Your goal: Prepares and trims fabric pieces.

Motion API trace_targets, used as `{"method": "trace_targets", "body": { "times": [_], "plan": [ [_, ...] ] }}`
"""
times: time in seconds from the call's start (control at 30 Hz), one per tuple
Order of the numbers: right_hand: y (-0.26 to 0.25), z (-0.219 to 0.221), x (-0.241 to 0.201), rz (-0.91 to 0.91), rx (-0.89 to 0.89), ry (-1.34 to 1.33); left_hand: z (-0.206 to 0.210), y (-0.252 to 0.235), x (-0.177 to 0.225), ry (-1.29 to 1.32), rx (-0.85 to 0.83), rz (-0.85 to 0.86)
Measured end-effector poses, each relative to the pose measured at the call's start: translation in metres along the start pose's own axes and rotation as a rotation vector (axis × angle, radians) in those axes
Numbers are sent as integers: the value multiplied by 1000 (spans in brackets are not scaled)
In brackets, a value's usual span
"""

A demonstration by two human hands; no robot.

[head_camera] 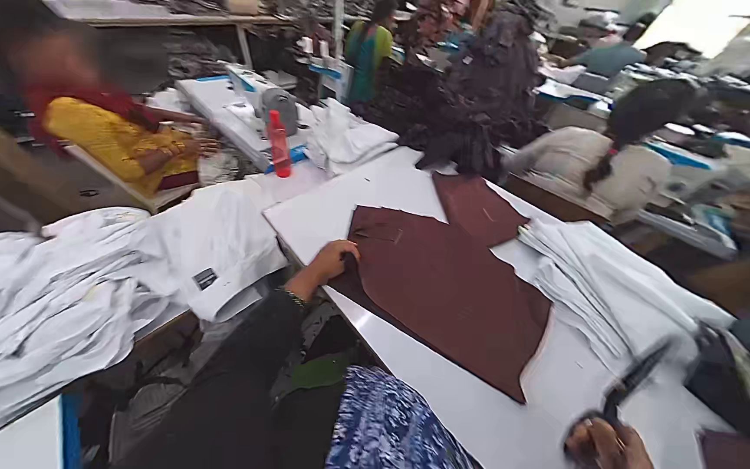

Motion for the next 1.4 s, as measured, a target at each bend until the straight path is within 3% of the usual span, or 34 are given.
{"method": "trace_targets", "body": {
  "times": [0.13,0.27,0.3,0.37,0.43,0.5,0.6,0.67,0.8,0.9,1.07,1.23,1.4],
  "plan": [
    [14,-3,1,38,128,23,-17,-8,-17,-21,-25,40],
    [49,0,2,90,146,-160,-36,-27,-1,-365,-352,-294],
    [60,1,1,115,156,-187,-38,-35,14,-433,-370,-282],
    [78,4,-3,160,172,-203,-25,-55,62,-417,-305,-4],
    [93,10,-5,220,180,-207,24,-63,108,-279,-340,302],
    [104,16,-9,276,188,-192,100,-53,144,-132,-579,419],
    [120,26,-21,305,194,-186,204,-25,170,-102,-958,465],
    [134,32,-27,327,179,-178,249,-11,165,-252,-1147,374],
    [170,44,-25,456,114,-181,271,-8,156,-334,-1121,355],
    [194,59,-17,525,-53,-177,271,-8,156,-339,-1124,375],
    [212,71,-16,605,-273,22,255,-9,174,-108,-924,523],
    [213,70,-17,657,-339,109,254,-2,179,-298,-1121,396],
    [212,65,-20,679,-361,140,253,8,180,-417,-1184,410]
  ]
}}
Point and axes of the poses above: each hand's wrist, its own y-axis away from the middle knuckle, its own z-axis out of the palm, x = y × z, the point moved 9 cm from there along -y, towards the middle knuckle, and after that the axes turned 5 degrees about y, right-handed, at the moved point
